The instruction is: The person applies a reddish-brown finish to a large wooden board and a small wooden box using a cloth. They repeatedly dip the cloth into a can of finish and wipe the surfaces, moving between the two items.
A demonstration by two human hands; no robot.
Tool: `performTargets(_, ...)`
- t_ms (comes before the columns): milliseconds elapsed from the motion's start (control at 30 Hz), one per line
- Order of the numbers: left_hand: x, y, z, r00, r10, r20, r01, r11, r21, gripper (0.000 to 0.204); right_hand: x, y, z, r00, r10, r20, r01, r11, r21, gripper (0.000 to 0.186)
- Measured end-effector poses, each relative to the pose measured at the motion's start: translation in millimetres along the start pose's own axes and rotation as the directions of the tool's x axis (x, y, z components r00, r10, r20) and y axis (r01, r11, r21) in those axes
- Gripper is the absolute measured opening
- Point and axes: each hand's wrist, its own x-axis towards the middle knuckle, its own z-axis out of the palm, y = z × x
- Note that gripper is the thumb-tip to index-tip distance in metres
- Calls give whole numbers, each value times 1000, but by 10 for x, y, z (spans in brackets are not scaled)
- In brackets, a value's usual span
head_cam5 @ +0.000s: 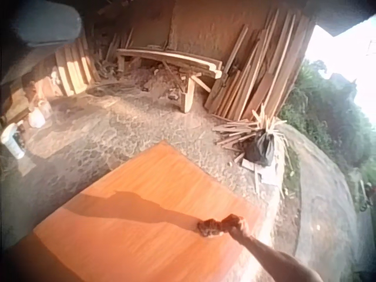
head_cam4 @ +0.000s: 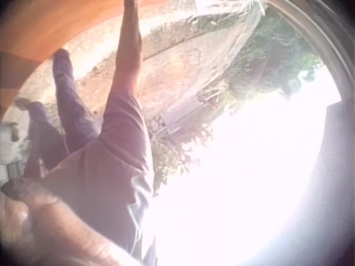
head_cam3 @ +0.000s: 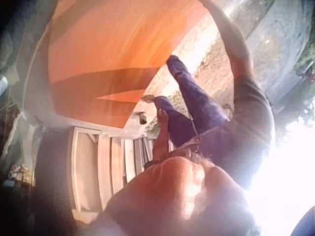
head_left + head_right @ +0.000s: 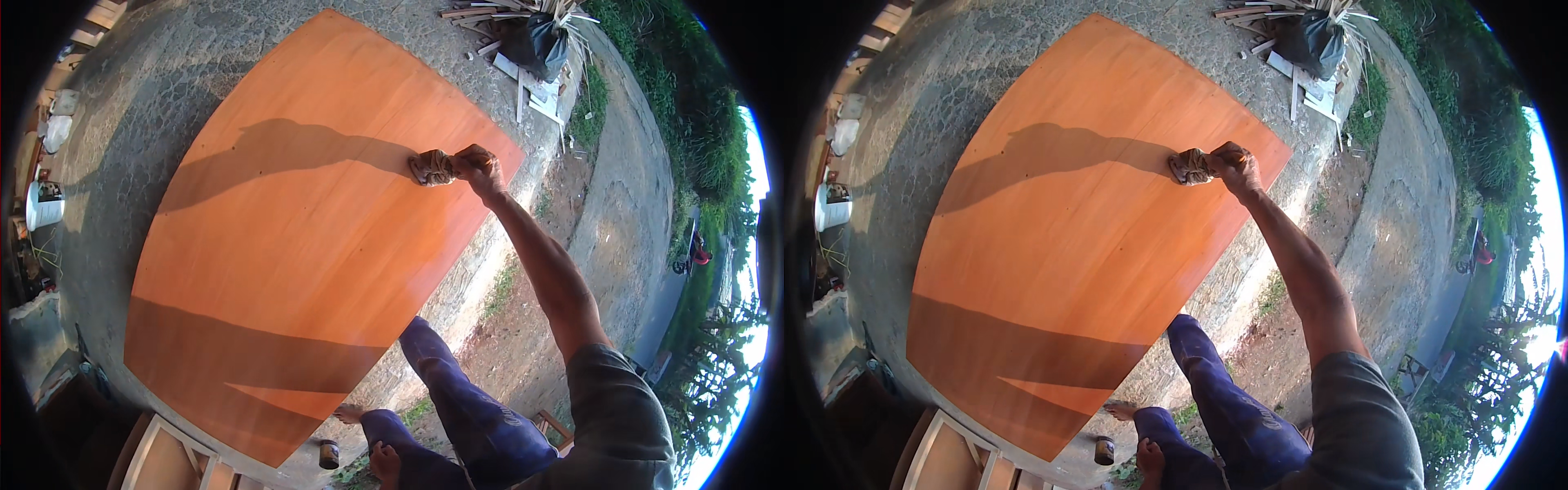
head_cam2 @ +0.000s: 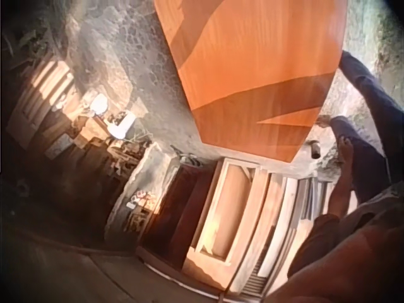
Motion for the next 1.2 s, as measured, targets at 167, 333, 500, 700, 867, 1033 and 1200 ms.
performTargets(167,0,275,-119,990,-81,114,84,996,-14,44,639,20,-702,996,0,-95,-2,1000,-14,12)
performTargets(333,19,208,4,985,-10,170,15,999,-28,46,1175,-33,-1359,985,-67,-158,34,979,-200,11)
performTargets(500,-8,82,-3,999,13,50,-11,999,-41,42,1343,41,-1229,912,-259,-318,12,792,-610,18)
performTargets(700,5,-121,4,1000,10,-26,-12,998,-60,34,832,445,-869,902,-431,-27,372,809,-455,14)
performTargets(867,-44,-398,-33,990,33,-136,-46,994,-96,34,-932,222,882,912,-409,17,314,674,-668,5)
performTargets(1033,-89,-699,-60,977,-23,-214,-27,973,-230,34,-2666,-134,2484,966,-241,89,237,701,-673,12)
performTargets(1200,-112,-1072,-225,980,-63,-187,-4,942,-337,34,-4085,-275,3776,970,-146,194,237,751,-617,11)
